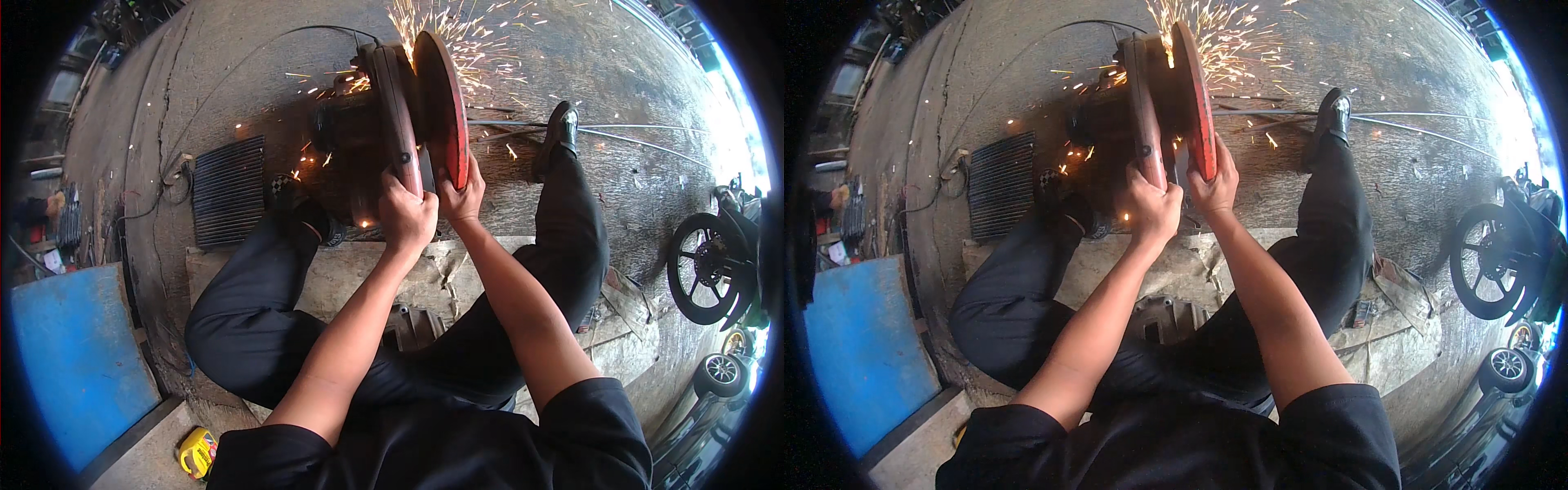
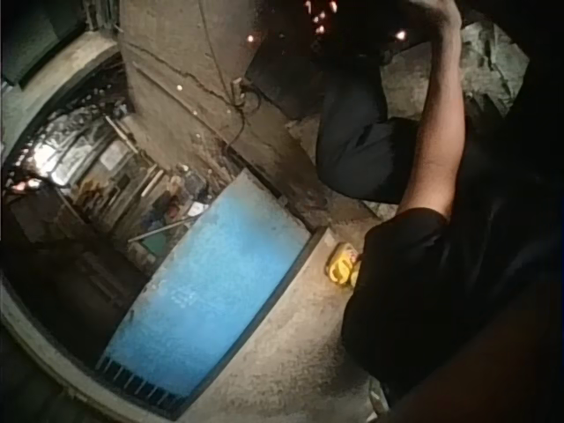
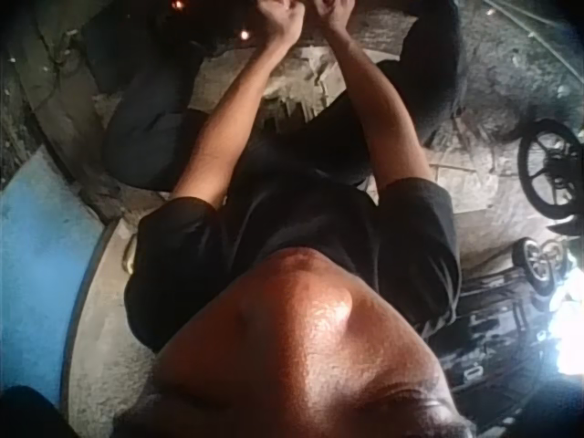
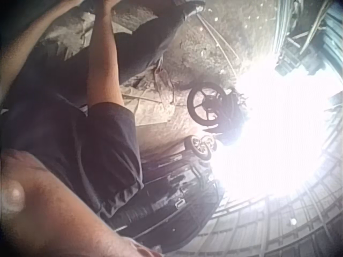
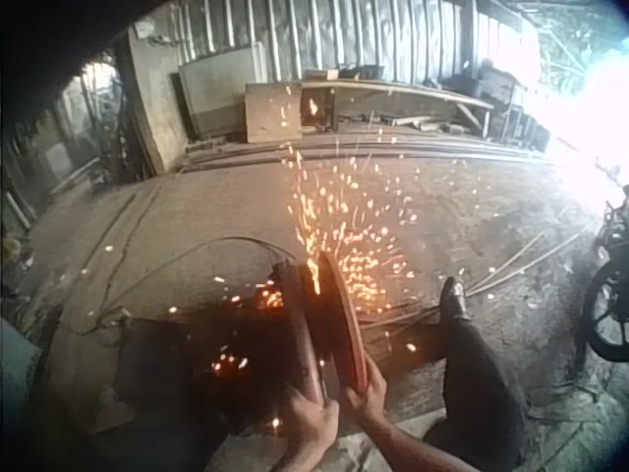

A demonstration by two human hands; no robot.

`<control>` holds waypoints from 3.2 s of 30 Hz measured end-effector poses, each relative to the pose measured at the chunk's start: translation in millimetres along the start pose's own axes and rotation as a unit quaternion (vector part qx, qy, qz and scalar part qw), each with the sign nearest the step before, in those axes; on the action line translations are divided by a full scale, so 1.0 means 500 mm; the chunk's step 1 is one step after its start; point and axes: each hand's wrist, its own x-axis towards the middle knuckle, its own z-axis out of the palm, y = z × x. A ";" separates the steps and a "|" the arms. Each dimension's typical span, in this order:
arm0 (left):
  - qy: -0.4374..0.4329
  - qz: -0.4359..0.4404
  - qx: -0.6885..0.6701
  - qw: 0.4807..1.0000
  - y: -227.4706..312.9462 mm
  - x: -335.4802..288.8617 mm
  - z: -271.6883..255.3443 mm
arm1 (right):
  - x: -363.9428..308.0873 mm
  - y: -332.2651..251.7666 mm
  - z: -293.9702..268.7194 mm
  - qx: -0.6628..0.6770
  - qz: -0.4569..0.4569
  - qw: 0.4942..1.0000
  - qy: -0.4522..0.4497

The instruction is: Cutting a metal rod using a chop saw and then smoothing the edge.

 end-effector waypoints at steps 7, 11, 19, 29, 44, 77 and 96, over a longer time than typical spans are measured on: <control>-0.021 -0.025 -0.001 0.999 0.011 -0.002 -0.007 | -0.002 0.004 0.002 -0.014 -0.002 1.000 0.002; -0.011 -0.022 0.004 1.000 0.016 -0.004 -0.009 | -0.003 0.004 0.001 -0.017 0.008 1.000 0.002; -0.022 -0.036 -0.015 0.999 0.015 -0.003 -0.009 | -0.003 0.003 0.001 -0.014 0.002 1.000 0.003; -0.031 -0.036 -0.017 0.999 0.000 -0.003 -0.001 | -0.007 0.012 0.003 -0.018 0.002 1.000 0.008; -0.035 -0.058 -0.036 0.997 0.007 -0.003 -0.005 | -0.010 0.025 0.002 -0.024 -0.003 1.000 -0.008; -0.034 -0.031 -0.037 0.998 -0.006 -0.004 0.000 | -0.016 0.035 0.007 -0.020 -0.016 1.000 0.008; -0.038 -0.052 -0.041 0.997 0.000 -0.006 -0.003 | -0.018 0.039 0.005 -0.038 -0.028 0.999 -0.004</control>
